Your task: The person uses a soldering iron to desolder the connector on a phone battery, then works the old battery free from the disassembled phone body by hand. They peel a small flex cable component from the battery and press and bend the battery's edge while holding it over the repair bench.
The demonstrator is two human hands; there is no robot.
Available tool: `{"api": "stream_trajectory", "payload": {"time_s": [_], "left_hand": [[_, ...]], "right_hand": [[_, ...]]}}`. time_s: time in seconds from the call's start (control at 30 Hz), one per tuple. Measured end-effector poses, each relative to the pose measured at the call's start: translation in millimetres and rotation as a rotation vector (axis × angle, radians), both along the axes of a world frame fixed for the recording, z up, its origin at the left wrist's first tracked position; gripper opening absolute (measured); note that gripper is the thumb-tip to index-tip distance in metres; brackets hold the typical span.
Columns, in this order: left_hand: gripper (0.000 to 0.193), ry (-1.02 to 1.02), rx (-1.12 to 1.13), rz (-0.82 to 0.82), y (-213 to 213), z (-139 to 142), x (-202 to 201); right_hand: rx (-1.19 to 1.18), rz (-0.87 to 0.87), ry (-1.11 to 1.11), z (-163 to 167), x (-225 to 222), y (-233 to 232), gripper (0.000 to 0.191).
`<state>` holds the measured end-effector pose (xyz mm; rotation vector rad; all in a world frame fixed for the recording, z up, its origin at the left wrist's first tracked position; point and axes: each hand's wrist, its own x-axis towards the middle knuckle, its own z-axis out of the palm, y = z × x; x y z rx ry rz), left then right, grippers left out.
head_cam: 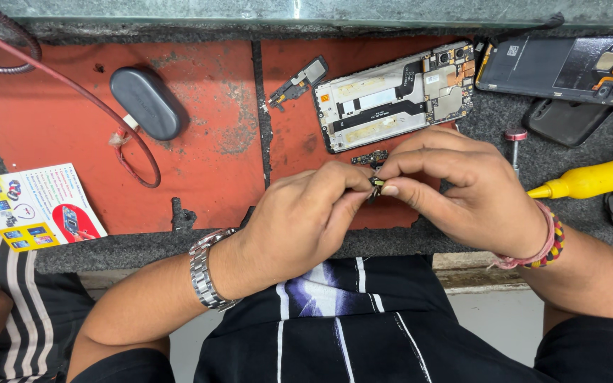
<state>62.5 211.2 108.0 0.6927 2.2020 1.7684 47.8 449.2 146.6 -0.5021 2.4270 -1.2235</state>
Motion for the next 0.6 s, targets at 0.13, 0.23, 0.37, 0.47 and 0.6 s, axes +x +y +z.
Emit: {"api": "stream_trajectory", "payload": {"time_s": [0.13,0.23,0.37,0.47,0.6], "left_hand": [[0.018,0.037,0.004,-0.030,-1.0,1.2,-1.2],[0.019,0.035,0.002,-0.034,-0.4,0.9,-1.4],[0.021,0.048,-0.009,-0.044,-0.2,0.2,-1.7],[0.023,0.056,-0.010,-0.046,0.0,0.2,-1.6],[0.023,0.057,-0.013,-0.053,-0.3,0.2,-1.9]], "right_hand": [[-0.015,0.001,0.016,-0.4,1.6,-0.2,0.016],[0.004,0.027,0.027,0.7,1.5,1.6,0.017],[-0.015,0.045,0.012,0.5,0.2,2.9,0.015],[-0.019,0.036,-0.025,0.1,-0.8,3.6,0.014],[-0.033,0.025,-0.062,-0.3,-0.5,4.4,0.014]]}}
